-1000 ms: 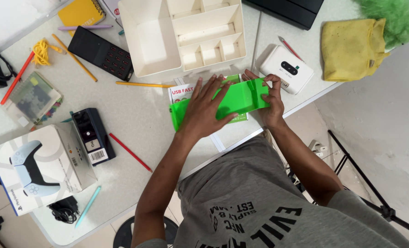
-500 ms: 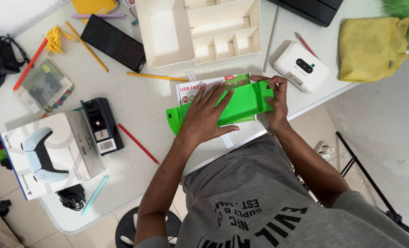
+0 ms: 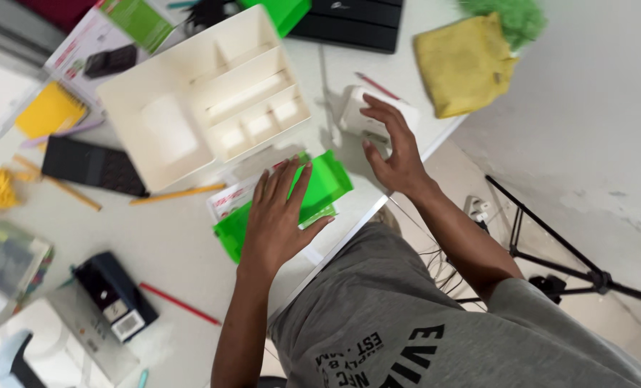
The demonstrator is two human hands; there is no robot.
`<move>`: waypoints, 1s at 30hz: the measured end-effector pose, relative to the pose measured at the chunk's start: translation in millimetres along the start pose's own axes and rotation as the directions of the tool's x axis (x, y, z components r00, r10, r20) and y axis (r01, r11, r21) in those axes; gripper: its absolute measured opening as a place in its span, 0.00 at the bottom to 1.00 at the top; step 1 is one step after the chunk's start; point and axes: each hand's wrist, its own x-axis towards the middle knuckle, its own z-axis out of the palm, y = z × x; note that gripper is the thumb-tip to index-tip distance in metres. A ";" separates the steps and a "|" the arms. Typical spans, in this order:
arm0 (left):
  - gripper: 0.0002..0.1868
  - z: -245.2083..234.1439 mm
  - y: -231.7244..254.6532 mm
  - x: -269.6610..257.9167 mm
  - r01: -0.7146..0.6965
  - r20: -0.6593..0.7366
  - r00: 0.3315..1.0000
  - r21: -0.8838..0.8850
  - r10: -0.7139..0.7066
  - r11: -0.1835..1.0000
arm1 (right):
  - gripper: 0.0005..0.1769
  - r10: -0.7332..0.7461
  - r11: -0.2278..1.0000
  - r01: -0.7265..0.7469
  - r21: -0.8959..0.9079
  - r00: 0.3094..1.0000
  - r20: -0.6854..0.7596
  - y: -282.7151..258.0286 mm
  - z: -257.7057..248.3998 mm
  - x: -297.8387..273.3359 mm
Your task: The person organizes stationery items on a white table. They wipe a green pencil case with a yellow cloth, then place several colored pencils and pens into the case. The person also moves a white plastic organizer and handles a box of a USB fast charger.
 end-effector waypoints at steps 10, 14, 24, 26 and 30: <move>0.46 2.2 41.8 89.6 -0.198 0.044 0.979 -0.001 0.198 0.980 | 0.25 0.096 0.925 -0.187 -0.331 0.958 -0.272 62.3 -48.5 4.1; 0.43 12.2 54.3 110.6 -0.224 0.082 0.971 -0.005 0.224 0.975 | 0.30 0.174 0.848 -0.298 -0.438 0.938 -0.300 82.8 -62.9 1.6; 0.37 40.3 58.8 126.3 -0.235 0.169 0.958 -0.003 0.232 0.972 | 0.25 0.226 0.770 -0.344 -0.537 0.935 -0.275 99.5 -66.1 -13.8; 0.37 40.3 59.7 127.0 -0.245 0.161 0.957 -0.007 0.243 0.970 | 0.21 0.219 0.837 -0.365 -0.408 0.906 -0.362 99.2 -66.8 -13.9; 0.36 34.7 63.0 126.1 -0.245 0.169 0.955 -0.027 0.246 0.969 | 0.19 0.196 0.918 -0.322 -0.232 0.876 -0.440 90.9 -74.5 -12.9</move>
